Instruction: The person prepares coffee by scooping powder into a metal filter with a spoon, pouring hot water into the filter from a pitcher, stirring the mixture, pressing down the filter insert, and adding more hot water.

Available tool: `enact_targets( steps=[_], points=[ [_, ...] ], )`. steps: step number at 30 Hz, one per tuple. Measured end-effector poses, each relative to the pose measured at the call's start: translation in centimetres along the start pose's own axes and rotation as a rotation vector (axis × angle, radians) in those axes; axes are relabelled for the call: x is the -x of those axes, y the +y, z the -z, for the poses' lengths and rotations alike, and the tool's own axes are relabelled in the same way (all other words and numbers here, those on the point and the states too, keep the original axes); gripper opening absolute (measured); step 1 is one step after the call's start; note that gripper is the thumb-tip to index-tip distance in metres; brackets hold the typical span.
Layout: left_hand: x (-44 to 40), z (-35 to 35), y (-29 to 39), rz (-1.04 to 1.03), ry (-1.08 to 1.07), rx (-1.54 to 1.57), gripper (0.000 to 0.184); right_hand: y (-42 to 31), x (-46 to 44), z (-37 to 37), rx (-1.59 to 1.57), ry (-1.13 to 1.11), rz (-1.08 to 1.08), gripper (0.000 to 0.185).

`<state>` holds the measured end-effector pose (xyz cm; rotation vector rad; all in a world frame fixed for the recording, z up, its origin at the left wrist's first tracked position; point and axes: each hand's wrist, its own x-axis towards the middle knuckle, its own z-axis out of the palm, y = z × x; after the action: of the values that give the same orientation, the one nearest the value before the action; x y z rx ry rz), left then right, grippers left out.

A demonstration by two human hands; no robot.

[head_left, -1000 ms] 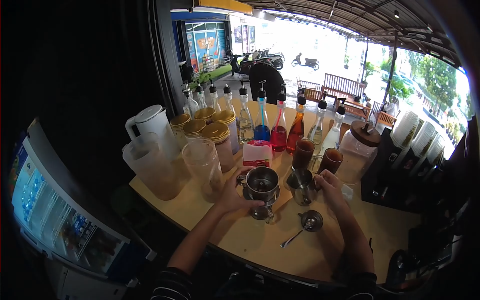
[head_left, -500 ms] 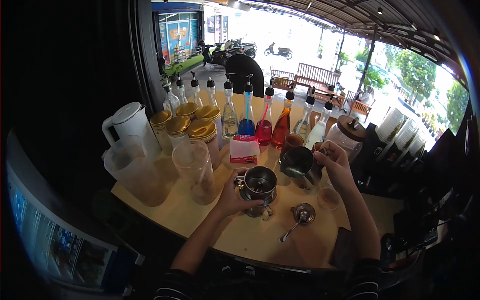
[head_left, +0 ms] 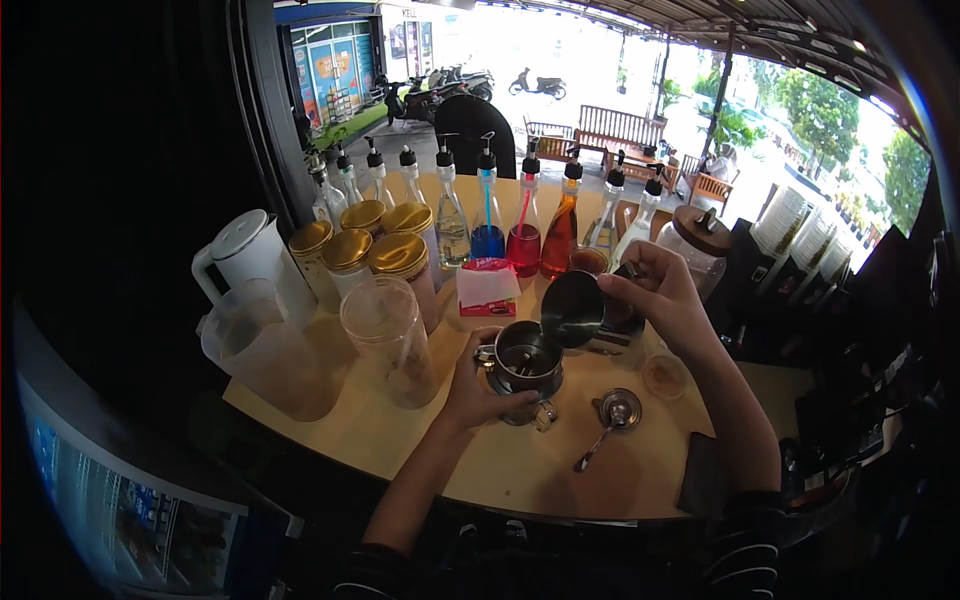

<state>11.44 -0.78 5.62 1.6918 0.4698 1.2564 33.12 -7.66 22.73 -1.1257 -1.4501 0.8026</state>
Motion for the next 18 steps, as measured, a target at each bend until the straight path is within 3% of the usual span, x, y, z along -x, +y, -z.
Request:
enact_targets(
  steps=[18],
  points=[
    [0.0, -0.1, 0.4, 0.038, 0.01, 0.043, 0.088, -0.6, -0.7, -1.3, 0.121, -0.063, -0.099, 0.024]
  ],
)
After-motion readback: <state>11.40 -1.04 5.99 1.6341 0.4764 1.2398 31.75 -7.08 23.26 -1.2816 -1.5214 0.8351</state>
